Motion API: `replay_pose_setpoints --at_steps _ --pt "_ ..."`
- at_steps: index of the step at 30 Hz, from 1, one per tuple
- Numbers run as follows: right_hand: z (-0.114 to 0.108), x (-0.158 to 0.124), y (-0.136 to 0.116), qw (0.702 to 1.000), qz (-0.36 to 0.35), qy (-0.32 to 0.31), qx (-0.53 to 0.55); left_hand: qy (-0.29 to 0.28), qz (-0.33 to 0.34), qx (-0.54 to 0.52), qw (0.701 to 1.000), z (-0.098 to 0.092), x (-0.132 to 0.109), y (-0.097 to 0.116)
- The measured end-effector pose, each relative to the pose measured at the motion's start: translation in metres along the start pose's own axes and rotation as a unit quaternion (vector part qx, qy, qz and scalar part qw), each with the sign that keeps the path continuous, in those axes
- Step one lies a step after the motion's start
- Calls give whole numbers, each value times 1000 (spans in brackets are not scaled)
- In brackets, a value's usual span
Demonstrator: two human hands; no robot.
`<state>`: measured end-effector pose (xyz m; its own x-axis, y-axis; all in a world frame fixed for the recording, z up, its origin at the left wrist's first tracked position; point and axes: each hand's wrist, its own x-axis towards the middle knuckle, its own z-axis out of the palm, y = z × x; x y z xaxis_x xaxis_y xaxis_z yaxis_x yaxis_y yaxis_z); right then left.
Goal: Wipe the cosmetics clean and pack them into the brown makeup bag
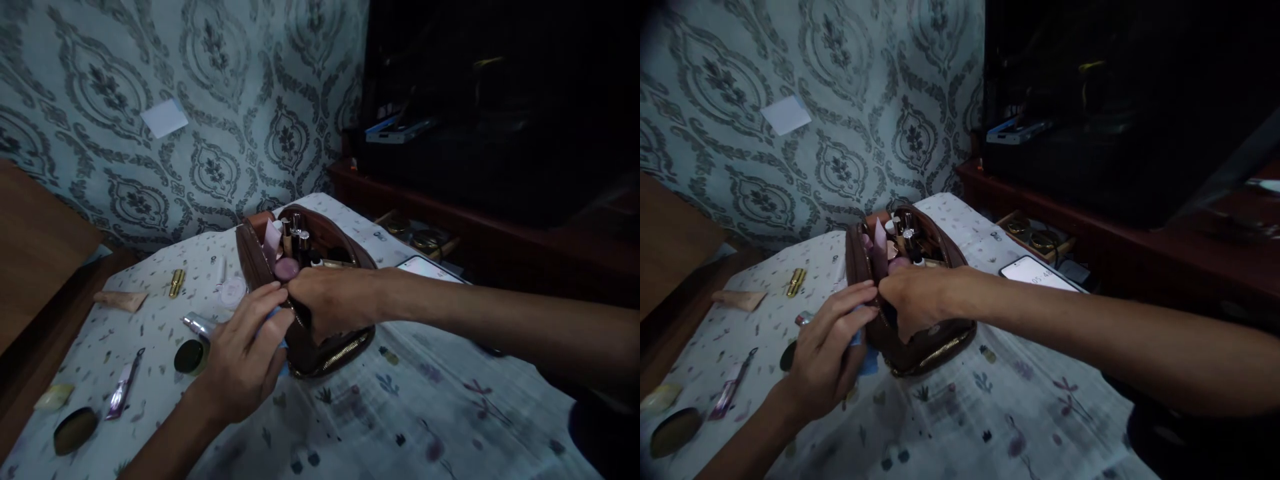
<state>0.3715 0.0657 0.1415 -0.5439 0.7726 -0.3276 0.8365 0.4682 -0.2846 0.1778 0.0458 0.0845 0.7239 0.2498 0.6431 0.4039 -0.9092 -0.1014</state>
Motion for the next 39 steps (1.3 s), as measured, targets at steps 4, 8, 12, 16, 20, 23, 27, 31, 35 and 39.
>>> replay_pose_setpoints --at_steps 4,8,12,16,20,23,27,31,35,39 --pt "0 2 5 1000 -3 -1 14 6 -3 -2 1000 1 -6 0" --pt "-3 -5 6 998 -11 42 35 -18 -36 -47 998 -11 2 0" --pt "-11 -19 7 992 -7 100 71 -62 -101 -83 990 -26 41 -21" --pt "-23 -29 11 987 3 144 75 -155 -95 18 983 -17 87 -65" --pt "-36 -32 22 982 35 181 52 -296 -78 108 946 -5 105 -97" --pt "-46 -26 33 969 42 238 48 -310 -92 112 940 -7 104 -104" --pt "-57 -5 44 945 55 322 28 -285 -103 93 948 -13 97 -104" --pt "-63 22 54 942 67 330 7 -253 -114 88 957 -10 89 -106" --pt "-73 40 58 952 68 298 -3 -227 -130 117 958 -6 81 -105" --pt "-86 50 50 951 79 297 28 -216 -141 124 958 -6 77 -102"
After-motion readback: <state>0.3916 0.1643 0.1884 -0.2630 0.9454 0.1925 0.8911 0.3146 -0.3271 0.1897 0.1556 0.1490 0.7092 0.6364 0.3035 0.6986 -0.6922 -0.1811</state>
